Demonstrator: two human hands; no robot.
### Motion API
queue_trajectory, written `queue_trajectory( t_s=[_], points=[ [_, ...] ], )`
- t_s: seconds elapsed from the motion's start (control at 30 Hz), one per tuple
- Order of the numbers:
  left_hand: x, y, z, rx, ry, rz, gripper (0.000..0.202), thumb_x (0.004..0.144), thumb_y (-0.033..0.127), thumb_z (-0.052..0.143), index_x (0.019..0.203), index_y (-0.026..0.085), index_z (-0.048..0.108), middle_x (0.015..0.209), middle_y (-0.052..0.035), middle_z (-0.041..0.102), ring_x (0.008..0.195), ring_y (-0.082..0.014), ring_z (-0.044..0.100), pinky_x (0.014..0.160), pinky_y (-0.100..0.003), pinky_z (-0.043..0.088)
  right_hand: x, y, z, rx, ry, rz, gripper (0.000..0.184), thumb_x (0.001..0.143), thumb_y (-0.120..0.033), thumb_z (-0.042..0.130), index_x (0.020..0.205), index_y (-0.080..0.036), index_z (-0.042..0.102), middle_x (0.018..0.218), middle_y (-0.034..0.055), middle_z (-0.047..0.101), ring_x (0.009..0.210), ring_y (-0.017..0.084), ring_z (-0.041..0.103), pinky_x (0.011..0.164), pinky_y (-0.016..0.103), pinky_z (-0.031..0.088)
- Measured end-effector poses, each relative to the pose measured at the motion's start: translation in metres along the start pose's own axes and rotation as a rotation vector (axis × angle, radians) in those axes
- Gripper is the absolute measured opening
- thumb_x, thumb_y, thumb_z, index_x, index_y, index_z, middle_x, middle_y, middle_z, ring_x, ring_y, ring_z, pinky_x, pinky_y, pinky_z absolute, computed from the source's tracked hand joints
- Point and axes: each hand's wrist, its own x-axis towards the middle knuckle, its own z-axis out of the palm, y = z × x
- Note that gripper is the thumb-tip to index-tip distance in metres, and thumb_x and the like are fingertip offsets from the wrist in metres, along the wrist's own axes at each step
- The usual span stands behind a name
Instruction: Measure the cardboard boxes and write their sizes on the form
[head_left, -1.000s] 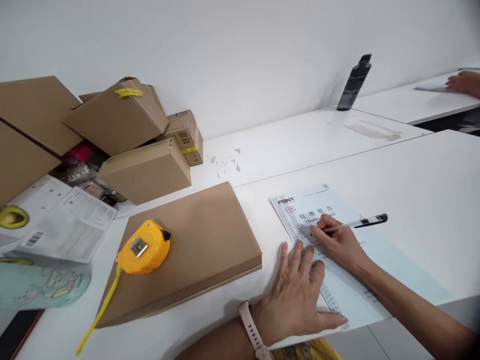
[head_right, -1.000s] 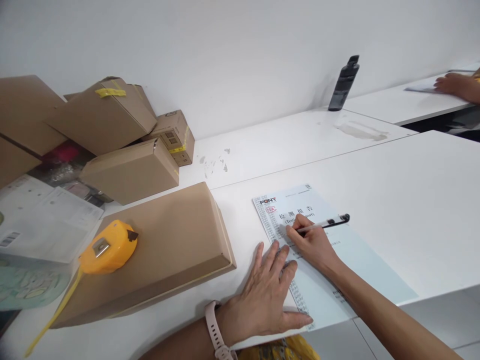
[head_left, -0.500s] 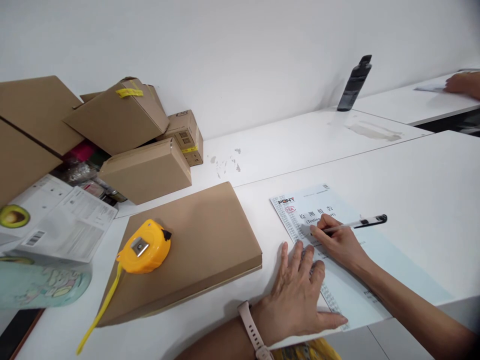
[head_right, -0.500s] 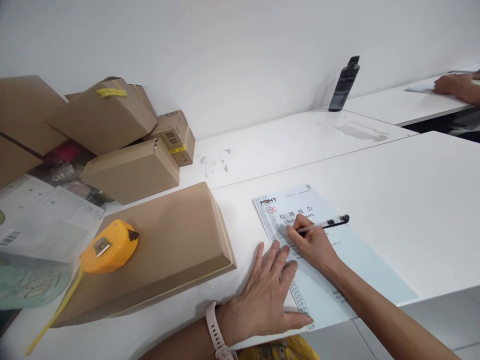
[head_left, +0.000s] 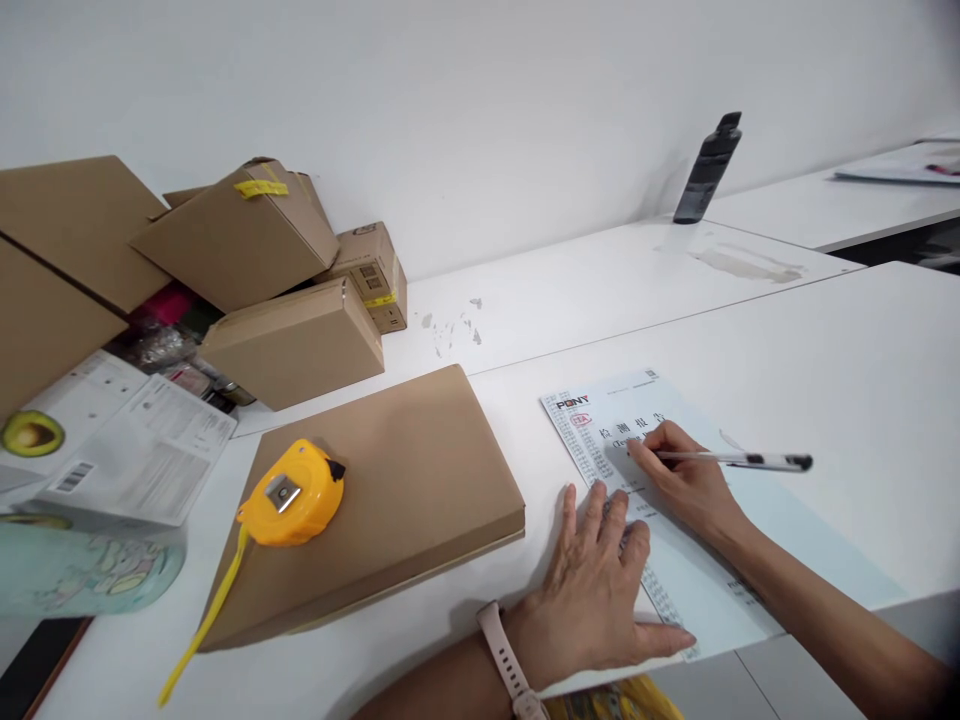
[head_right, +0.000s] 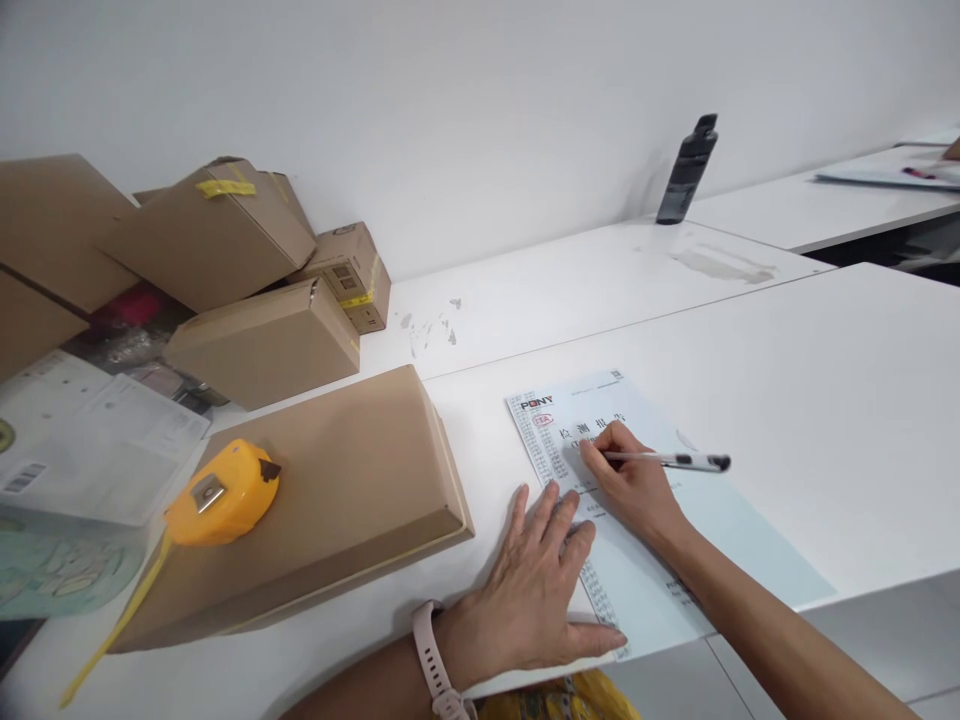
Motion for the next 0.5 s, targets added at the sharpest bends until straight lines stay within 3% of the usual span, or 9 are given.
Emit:
queue_trajectory(
  t_s=[0.13, 0.23, 0.33, 0.4, 0.5],
  points=[
    [0.001, -0.002, 0.001, -0.029, -0.012, 0.007, 0.087, 0.095, 0.076, 0.04, 0.151, 0.01, 0.038, 0.168, -0.0213, 0.027, 0.159, -0.0352, 0.005, 0.128, -0.063, 0.01, 0.007, 0.004, -0.006, -0.21, 0.008, -0.204, 0.015, 0.094, -0.033, 0.053, 0.101, -0.027, 0.064, 0.096, 0.007, 0.066, 0.084, 0.024, 0.061, 0.068, 0.036, 0.047],
    [0.0, 0.003, 0.001, -0.009, 0.027, -0.005, 0.08, 0.096, 0.069, 0.048, 0.15, 0.011, 0.04, 0.167, -0.0199, 0.031, 0.158, -0.034, 0.011, 0.128, -0.061, 0.015, 0.012, 0.012, -0.008, -0.342, -0.026, -0.347, 0.032, 0.087, -0.019, 0.046, 0.109, -0.028, 0.068, 0.103, 0.0109, 0.067, 0.094, 0.031, 0.061, 0.073, 0.041, 0.049],
    [-0.013, 0.018, -0.002, 0.115, 0.141, 0.071, 0.062, 0.1, 0.055, 0.048, 0.147, 0.014, 0.047, 0.164, -0.0148, 0.039, 0.158, -0.0288, 0.015, 0.129, -0.053, 0.017, 0.015, 0.025, -0.006, -0.355, -0.005, -0.399, 0.045, 0.08, -0.014, 0.047, 0.115, -0.03, 0.07, 0.103, 0.0131, 0.07, 0.098, 0.036, 0.063, 0.077, 0.047, 0.05],
    [-0.029, 0.03, -0.012, 0.223, 0.29, 0.122, 0.047, 0.101, 0.047, 0.047, 0.139, 0.02, 0.056, 0.159, -0.0069, 0.049, 0.158, -0.0235, 0.019, 0.13, -0.046, 0.019, 0.019, 0.038, -0.004, -0.317, 0.017, -0.398, 0.051, 0.076, -0.015, 0.05, 0.119, -0.034, 0.069, 0.1, 0.014, 0.072, 0.095, 0.038, 0.064, 0.076, 0.052, 0.048],
    [-0.063, 0.035, -0.045, 0.311, 0.759, 0.026, 0.028, 0.098, 0.043, 0.053, 0.123, 0.033, 0.062, 0.137, -0.0007, 0.069, 0.148, -0.0232, 0.042, 0.124, -0.047, 0.035, 0.03, 0.061, 0.0, -0.136, 0.083, -0.385, 0.05, 0.072, -0.019, 0.061, 0.115, -0.042, 0.071, 0.093, 0.0154, 0.073, 0.085, 0.039, 0.064, 0.067, 0.055, 0.041]
  ],
)
